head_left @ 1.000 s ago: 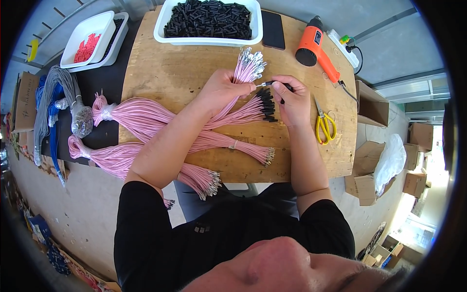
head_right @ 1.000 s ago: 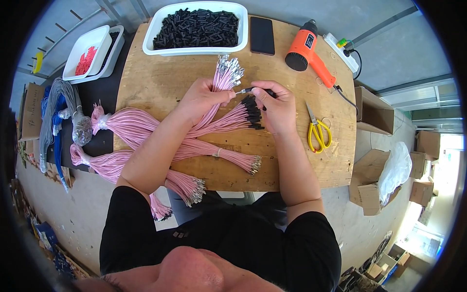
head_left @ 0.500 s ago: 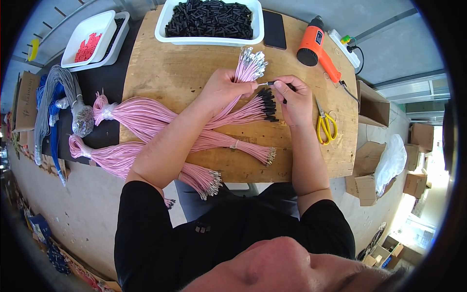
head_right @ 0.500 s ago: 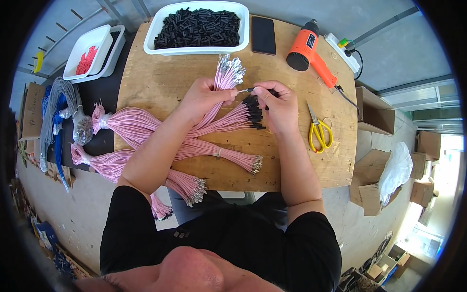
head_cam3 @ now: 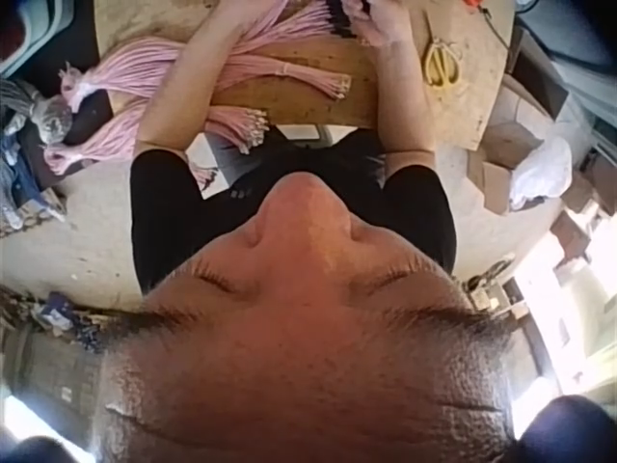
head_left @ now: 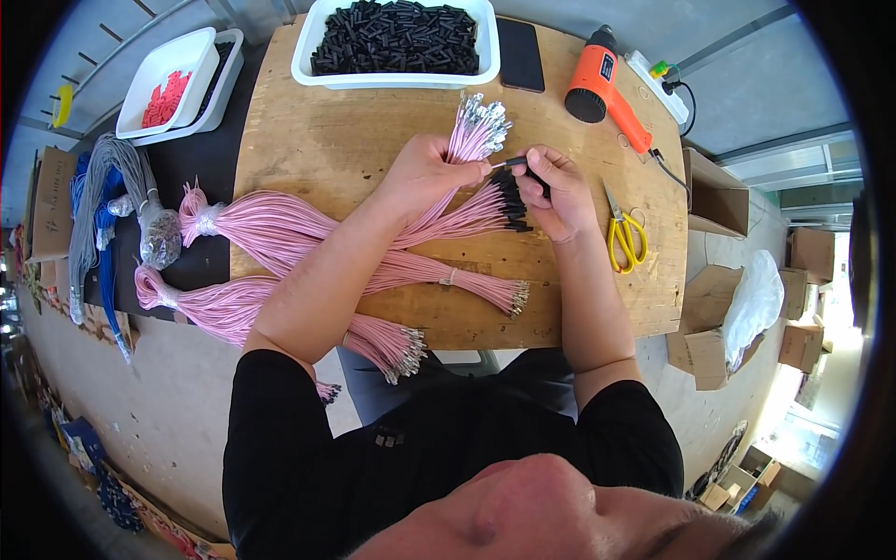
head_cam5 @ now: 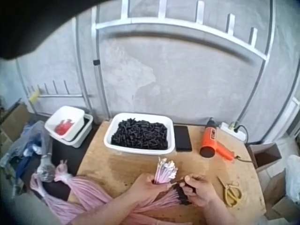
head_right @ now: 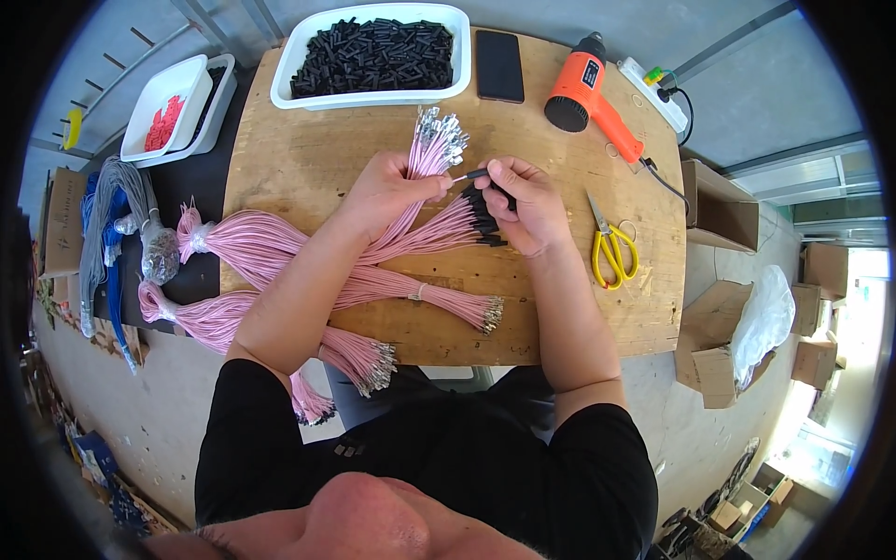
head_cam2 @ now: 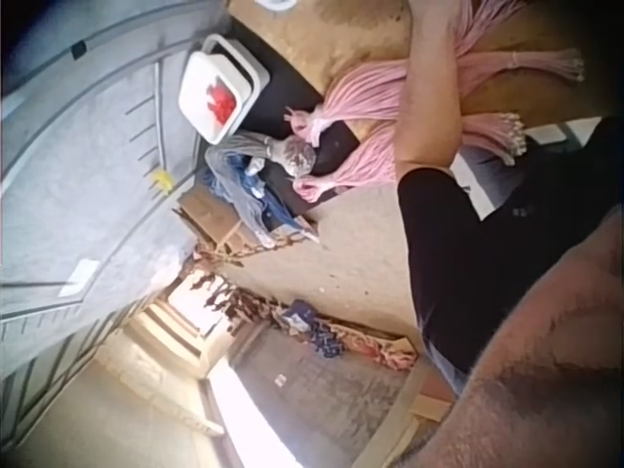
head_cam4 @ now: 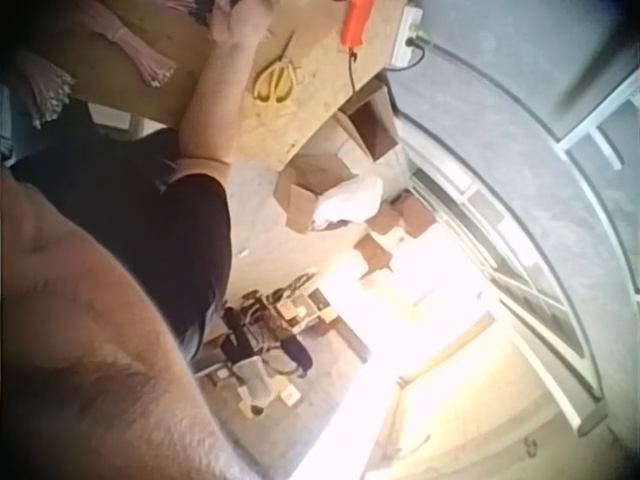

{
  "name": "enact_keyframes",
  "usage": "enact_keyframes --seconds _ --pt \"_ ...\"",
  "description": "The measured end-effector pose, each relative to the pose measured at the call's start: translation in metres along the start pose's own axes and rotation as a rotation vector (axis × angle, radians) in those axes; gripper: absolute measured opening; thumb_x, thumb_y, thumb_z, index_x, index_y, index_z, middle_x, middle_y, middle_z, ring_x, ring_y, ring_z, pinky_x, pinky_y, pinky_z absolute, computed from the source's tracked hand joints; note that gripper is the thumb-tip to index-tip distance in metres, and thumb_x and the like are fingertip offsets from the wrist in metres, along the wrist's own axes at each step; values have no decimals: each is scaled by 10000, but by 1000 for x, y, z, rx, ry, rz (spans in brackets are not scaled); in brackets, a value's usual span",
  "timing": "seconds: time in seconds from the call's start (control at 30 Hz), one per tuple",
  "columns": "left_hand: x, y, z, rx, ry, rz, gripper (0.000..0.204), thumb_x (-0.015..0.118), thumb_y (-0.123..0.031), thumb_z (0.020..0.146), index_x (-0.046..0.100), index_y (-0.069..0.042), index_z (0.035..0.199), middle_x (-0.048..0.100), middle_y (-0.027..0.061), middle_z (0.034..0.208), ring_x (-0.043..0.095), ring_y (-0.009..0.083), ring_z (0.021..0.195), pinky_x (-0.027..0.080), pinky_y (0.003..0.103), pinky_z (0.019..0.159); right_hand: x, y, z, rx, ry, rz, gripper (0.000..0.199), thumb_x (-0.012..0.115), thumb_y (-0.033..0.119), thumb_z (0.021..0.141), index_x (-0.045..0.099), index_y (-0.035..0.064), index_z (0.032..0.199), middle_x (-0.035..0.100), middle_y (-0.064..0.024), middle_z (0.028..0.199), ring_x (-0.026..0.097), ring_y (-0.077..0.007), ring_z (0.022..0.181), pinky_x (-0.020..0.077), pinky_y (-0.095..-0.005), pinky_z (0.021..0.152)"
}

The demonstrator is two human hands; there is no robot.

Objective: Manually attaching black plastic connector housings to the silver terminals of pink wires.

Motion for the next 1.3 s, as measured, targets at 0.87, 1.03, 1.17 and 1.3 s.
enact_keyframes --seconds 0.87,1.03,1.17,1.3 --pt "6 -4 -3 -14 5 -54 158 743 -74 863 716 20 988 705 54 876 636 102 776 509 250 714 4 -1 -2 60 14 -14 181 634 132 961 647 -32 1038 661 -88 849 466 -64 597 323 -172 465" --pt "6 1 -1 -34 -12 -97 193 765 -101 863 723 20 1007 714 45 905 640 92 786 514 246 723 -11 11 5 28 -73 245 213 597 137 969 615 -50 1070 636 -116 925 488 -99 660 330 -171 447" --pt "5 0 -1 -8 -32 -31 203 768 -112 864 725 23 1009 715 44 893 639 89 776 510 243 704 -19 13 7 29 -197 474 228 526 82 972 569 -66 1140 581 -131 992 495 -141 731 368 -172 452" --pt "5 -1 -1 -22 -12 -49 194 783 -93 847 723 26 987 713 59 847 633 96 738 503 245 673 -16 12 4 29 -32 374 242 508 66 974 556 -50 1181 563 -106 954 488 -123 717 343 -177 438"
Point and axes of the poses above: each hand's wrist, its own z-axis towards the middle knuckle, its own x-axis out of the palm, y = z × x, the point moved 1 cm from there along z, towards the middle knuckle
